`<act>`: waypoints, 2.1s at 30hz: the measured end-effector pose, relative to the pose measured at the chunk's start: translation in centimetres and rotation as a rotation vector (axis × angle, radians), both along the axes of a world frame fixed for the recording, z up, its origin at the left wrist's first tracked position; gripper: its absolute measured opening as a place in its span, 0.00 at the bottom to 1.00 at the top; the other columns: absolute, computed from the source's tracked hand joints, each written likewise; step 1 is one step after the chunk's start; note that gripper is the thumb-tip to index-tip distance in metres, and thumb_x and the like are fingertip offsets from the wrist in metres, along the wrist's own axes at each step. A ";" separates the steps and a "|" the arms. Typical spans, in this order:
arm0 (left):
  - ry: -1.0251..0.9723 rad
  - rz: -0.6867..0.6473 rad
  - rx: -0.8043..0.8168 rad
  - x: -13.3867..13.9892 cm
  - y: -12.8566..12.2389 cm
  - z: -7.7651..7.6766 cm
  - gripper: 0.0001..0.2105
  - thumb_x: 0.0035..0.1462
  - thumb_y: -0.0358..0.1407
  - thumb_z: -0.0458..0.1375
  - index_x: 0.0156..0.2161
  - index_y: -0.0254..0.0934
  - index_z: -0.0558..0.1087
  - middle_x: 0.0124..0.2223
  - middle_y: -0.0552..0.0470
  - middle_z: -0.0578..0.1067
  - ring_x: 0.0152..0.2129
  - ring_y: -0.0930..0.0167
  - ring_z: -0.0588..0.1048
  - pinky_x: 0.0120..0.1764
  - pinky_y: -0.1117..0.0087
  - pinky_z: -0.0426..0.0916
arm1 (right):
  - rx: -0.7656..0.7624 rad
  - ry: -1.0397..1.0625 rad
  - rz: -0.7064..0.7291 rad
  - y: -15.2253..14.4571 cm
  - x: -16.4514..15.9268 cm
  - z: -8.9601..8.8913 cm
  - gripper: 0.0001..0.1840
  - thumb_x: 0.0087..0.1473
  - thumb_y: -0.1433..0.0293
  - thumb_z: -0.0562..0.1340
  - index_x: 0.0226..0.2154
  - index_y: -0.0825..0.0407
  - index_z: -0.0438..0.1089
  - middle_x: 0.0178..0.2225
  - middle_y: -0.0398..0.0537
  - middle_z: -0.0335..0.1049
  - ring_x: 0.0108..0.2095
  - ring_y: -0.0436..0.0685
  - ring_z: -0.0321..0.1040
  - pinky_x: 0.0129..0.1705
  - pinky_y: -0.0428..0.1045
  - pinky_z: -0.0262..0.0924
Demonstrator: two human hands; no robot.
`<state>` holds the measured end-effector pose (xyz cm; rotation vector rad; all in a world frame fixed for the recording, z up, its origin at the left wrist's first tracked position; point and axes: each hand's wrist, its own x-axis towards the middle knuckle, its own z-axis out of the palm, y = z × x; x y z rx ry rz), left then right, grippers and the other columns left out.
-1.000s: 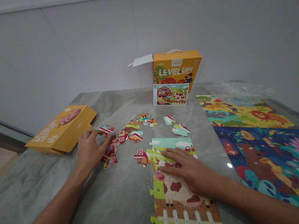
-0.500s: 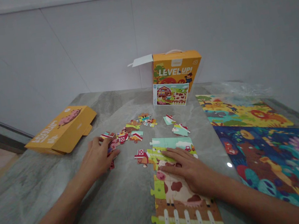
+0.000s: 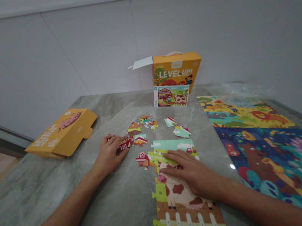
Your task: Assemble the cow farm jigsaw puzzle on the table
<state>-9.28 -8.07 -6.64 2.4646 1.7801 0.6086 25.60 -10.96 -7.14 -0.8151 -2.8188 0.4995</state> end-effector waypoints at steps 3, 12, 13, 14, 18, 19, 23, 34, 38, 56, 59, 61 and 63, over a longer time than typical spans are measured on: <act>-0.030 0.034 -0.024 0.1 -0.3 0.6 0.16 0.59 0.44 0.57 0.50 0.40 0.75 0.48 0.47 0.78 0.47 0.59 0.70 0.53 0.57 0.62 | -0.004 -0.006 0.000 0.0 0.0 0.1 0.42 0.47 0.85 0.59 0.63 0.42 0.61 0.69 0.57 0.47 0.69 0.67 0.43 0.65 0.71 0.45; -0.003 0.148 0.011 -1.0 -0.2 0.2 0.17 0.63 0.43 0.51 0.48 0.37 0.76 0.46 0.45 0.79 0.46 0.58 0.70 0.52 0.53 0.61 | -0.001 -0.014 -0.005 0.0 -0.1 0.2 0.41 0.49 0.84 0.59 0.63 0.42 0.61 0.69 0.56 0.48 0.69 0.66 0.44 0.65 0.70 0.45; 0.009 0.124 0.021 -1.2 -0.2 0.0 0.16 0.64 0.43 0.50 0.48 0.37 0.76 0.47 0.45 0.79 0.47 0.58 0.71 0.53 0.52 0.61 | 0.002 -0.015 -0.005 0.0 -0.1 0.2 0.40 0.49 0.84 0.59 0.63 0.42 0.61 0.69 0.56 0.48 0.68 0.67 0.44 0.65 0.70 0.45; 0.020 0.099 0.032 -1.4 -0.1 -0.2 0.16 0.65 0.42 0.49 0.47 0.38 0.76 0.49 0.45 0.78 0.47 0.58 0.71 0.53 0.52 0.60 | 0.004 -0.014 -0.003 0.0 -0.1 0.2 0.40 0.49 0.84 0.59 0.63 0.42 0.62 0.69 0.56 0.48 0.68 0.67 0.44 0.65 0.70 0.45; 0.046 0.064 0.096 -1.6 0.0 -1.0 0.16 0.66 0.39 0.48 0.48 0.38 0.77 0.49 0.43 0.77 0.48 0.58 0.70 0.53 0.52 0.61 | 0.014 -0.001 -0.007 0.0 0.0 0.1 0.40 0.48 0.84 0.58 0.62 0.42 0.62 0.69 0.55 0.49 0.68 0.66 0.45 0.65 0.69 0.46; 0.048 0.064 0.107 -1.5 -0.1 -1.1 0.16 0.66 0.40 0.48 0.48 0.38 0.77 0.48 0.43 0.77 0.48 0.59 0.70 0.53 0.52 0.61 | 0.018 0.000 -0.009 0.0 0.0 0.1 0.40 0.49 0.84 0.58 0.62 0.42 0.63 0.69 0.55 0.49 0.68 0.65 0.45 0.65 0.69 0.46; 0.044 0.080 0.118 -0.9 -0.2 -0.8 0.15 0.65 0.42 0.51 0.47 0.39 0.78 0.49 0.43 0.75 0.49 0.58 0.68 0.54 0.51 0.62 | 0.030 -0.002 -0.009 -0.1 0.0 0.0 0.39 0.50 0.83 0.59 0.62 0.42 0.63 0.68 0.56 0.50 0.68 0.65 0.44 0.65 0.69 0.46; 0.061 -0.111 -0.168 4.2 8.8 2.5 0.26 0.58 0.44 0.60 0.60 0.34 0.68 0.59 0.39 0.70 0.56 0.56 0.67 0.60 0.56 0.59 | -0.017 -0.012 -0.013 -0.2 -0.2 0.8 0.41 0.47 0.84 0.60 0.62 0.42 0.62 0.69 0.56 0.48 0.69 0.66 0.44 0.66 0.69 0.43; 0.055 -0.109 -0.193 6.7 12.6 1.6 0.23 0.58 0.43 0.61 0.57 0.37 0.73 0.56 0.41 0.74 0.52 0.58 0.71 0.56 0.59 0.63 | -0.033 -0.010 -0.022 -0.2 -0.2 0.9 0.42 0.46 0.83 0.60 0.62 0.41 0.62 0.69 0.55 0.48 0.69 0.65 0.43 0.66 0.67 0.43; 0.110 0.077 -0.287 0.2 8.3 5.1 0.24 0.54 0.48 0.58 0.52 0.36 0.76 0.46 0.42 0.77 0.42 0.59 0.75 0.48 0.62 0.68 | -0.045 -0.004 -0.010 0.1 -0.2 1.0 0.40 0.48 0.82 0.61 0.62 0.43 0.62 0.69 0.57 0.49 0.69 0.66 0.44 0.66 0.68 0.43; 0.208 0.051 -0.375 0.3 7.8 4.0 0.25 0.52 0.49 0.60 0.52 0.37 0.76 0.44 0.40 0.77 0.42 0.56 0.74 0.47 0.60 0.67 | -0.044 0.002 -0.017 0.1 -0.3 1.0 0.39 0.48 0.82 0.61 0.62 0.43 0.63 0.68 0.56 0.49 0.68 0.65 0.44 0.66 0.67 0.43; 0.183 0.015 -0.320 0.9 7.7 3.1 0.28 0.51 0.49 0.62 0.56 0.39 0.73 0.49 0.40 0.75 0.47 0.56 0.72 0.50 0.59 0.66 | -0.042 0.000 -0.018 0.0 -0.2 1.0 0.39 0.48 0.83 0.60 0.62 0.43 0.63 0.69 0.56 0.49 0.68 0.65 0.44 0.66 0.68 0.43; 0.142 -0.027 -0.280 1.4 7.7 2.4 0.28 0.52 0.47 0.62 0.58 0.41 0.71 0.52 0.41 0.72 0.49 0.57 0.71 0.52 0.60 0.64 | -0.041 -0.001 -0.013 0.0 -0.2 0.9 0.40 0.48 0.83 0.60 0.62 0.43 0.62 0.68 0.56 0.49 0.68 0.66 0.44 0.66 0.68 0.43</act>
